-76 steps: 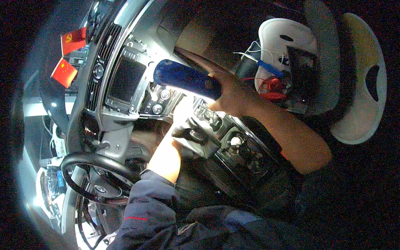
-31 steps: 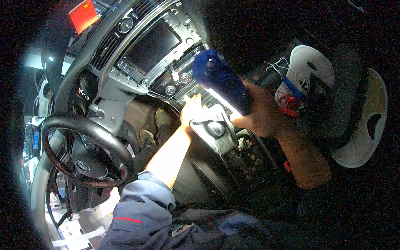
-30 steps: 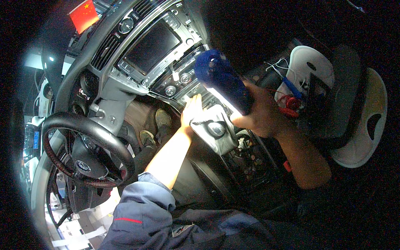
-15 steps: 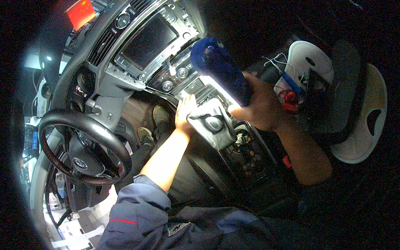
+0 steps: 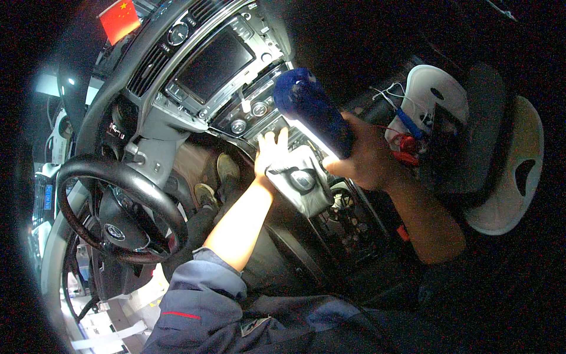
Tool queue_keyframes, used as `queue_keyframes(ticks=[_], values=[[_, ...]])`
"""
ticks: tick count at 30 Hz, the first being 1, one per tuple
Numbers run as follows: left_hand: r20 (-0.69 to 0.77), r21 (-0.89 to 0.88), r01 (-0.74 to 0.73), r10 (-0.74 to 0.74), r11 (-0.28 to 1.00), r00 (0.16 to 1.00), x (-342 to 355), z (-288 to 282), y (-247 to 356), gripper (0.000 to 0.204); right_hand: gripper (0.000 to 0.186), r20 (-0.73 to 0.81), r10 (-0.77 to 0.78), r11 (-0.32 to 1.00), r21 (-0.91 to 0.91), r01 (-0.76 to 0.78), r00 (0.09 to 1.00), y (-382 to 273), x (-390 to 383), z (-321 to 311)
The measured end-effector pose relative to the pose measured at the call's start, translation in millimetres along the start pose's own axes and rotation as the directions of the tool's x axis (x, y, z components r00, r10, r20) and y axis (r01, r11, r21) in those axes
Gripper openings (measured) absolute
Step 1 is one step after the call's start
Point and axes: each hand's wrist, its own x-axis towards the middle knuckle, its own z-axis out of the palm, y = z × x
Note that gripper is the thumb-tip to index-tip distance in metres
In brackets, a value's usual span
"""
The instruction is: The person is installing a car stereo in the driver's seat of a vehicle. They use a blue LED work light to illuminate the dashboard area and manipulate wires and connectors with their hands. The person appears to be connecting the stereo unit to the vehicle's electrical system.
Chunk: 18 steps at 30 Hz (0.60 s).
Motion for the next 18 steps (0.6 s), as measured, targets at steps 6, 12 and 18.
queue_keyframes(ticks=[6, 12, 18], values=[[0.227, -0.152, 0.072, -0.036, 0.986, 0.973, 21.8, -23.1, 8.3, 0.107, 0.067, 0.038, 0.074, 0.992, 0.096, -0.078, 0.996, -1.2, -0.1, 0.4], [0.220, -0.303, 0.126, -0.060, 0.945, 0.974, 37.7, -4.3, 2.6, 0.086, 0.055, 0.006, 0.034, 0.990, 0.137, -0.035, 0.999, -0.3, -0.4, 2.9], [0.068, -0.256, 0.160, -0.147, 0.953, 0.987, 29.3, -10.0, 16.4, 0.063, 0.063, 0.018, 0.134, 0.980, 0.147, -0.135, 0.991, 8.4, -0.1, -0.8]])
